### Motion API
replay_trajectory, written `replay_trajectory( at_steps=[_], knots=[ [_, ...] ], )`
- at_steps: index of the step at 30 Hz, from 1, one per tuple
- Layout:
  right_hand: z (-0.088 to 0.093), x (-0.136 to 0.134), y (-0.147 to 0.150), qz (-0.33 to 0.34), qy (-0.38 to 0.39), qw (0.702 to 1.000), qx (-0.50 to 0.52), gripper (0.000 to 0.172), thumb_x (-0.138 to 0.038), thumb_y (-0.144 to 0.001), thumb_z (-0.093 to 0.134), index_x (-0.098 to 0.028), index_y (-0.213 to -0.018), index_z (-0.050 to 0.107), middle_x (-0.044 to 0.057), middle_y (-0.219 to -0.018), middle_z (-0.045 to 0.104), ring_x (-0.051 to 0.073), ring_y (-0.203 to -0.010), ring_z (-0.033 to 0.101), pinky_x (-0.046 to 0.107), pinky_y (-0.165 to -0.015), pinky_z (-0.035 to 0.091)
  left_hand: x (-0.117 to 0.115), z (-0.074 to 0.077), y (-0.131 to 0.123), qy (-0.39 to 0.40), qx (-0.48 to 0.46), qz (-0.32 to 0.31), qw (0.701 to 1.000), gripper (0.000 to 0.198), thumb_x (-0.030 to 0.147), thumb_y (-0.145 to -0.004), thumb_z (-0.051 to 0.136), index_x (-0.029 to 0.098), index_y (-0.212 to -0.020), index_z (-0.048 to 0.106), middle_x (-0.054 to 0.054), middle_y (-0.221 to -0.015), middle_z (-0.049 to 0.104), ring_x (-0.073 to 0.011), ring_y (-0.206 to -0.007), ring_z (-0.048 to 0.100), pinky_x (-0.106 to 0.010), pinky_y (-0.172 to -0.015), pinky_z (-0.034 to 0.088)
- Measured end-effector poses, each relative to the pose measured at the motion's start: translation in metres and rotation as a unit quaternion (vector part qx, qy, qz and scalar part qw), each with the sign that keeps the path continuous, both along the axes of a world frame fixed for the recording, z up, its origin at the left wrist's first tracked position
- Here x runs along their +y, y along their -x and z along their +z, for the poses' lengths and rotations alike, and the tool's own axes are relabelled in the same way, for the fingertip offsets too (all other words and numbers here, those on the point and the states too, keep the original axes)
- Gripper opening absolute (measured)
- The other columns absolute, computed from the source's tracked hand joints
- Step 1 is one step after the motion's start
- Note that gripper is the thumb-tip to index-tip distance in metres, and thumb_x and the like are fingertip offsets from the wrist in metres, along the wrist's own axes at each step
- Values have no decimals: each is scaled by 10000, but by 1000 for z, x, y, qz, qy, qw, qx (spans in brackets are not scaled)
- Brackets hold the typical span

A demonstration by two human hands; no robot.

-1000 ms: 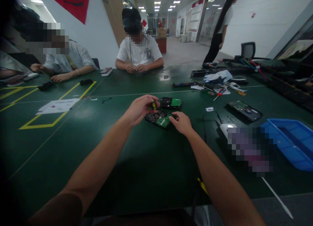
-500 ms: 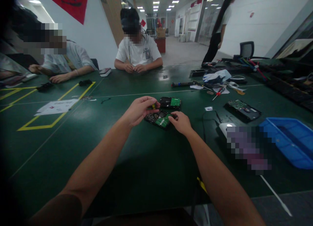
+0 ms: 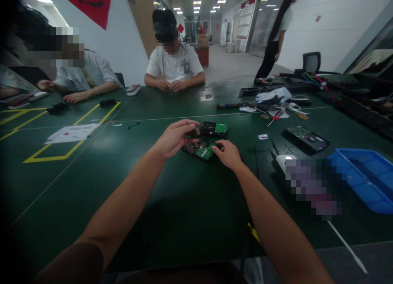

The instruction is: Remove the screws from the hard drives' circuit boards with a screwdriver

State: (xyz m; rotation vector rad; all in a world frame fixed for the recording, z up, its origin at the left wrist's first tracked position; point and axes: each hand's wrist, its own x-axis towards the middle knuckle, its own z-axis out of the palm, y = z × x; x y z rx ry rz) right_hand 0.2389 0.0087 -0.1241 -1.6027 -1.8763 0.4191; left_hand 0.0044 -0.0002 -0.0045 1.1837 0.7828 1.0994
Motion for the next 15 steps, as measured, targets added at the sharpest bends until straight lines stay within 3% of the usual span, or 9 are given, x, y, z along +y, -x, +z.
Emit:
replay_trajectory(
  at_steps=[8, 15],
  knots=[
    [-2, 0, -1, 9, -8, 1000, 1, 352, -464, -914, 637, -215, -1150, 715, 83, -1097, 720, 186, -802, 639, 341, -740, 502, -2, 4, -1, 33, -26, 28, 999, 42, 178, -866, 646, 172, -855, 605, -91, -906, 673, -208, -940, 656, -308, -700, 576],
    [-2, 1, 0, 2, -9, 1000, 3, 349, -452, -906, 649, -215, -1154, 717, 78, -1069, 720, 182, -781, 636, 338, -733, 504, 0, 3, 1, 3, -5, 34, 999, 81, 217, -837, 644, 154, -813, 689, -92, -965, 649, -187, -902, 602, -289, -670, 577]
  ],
)
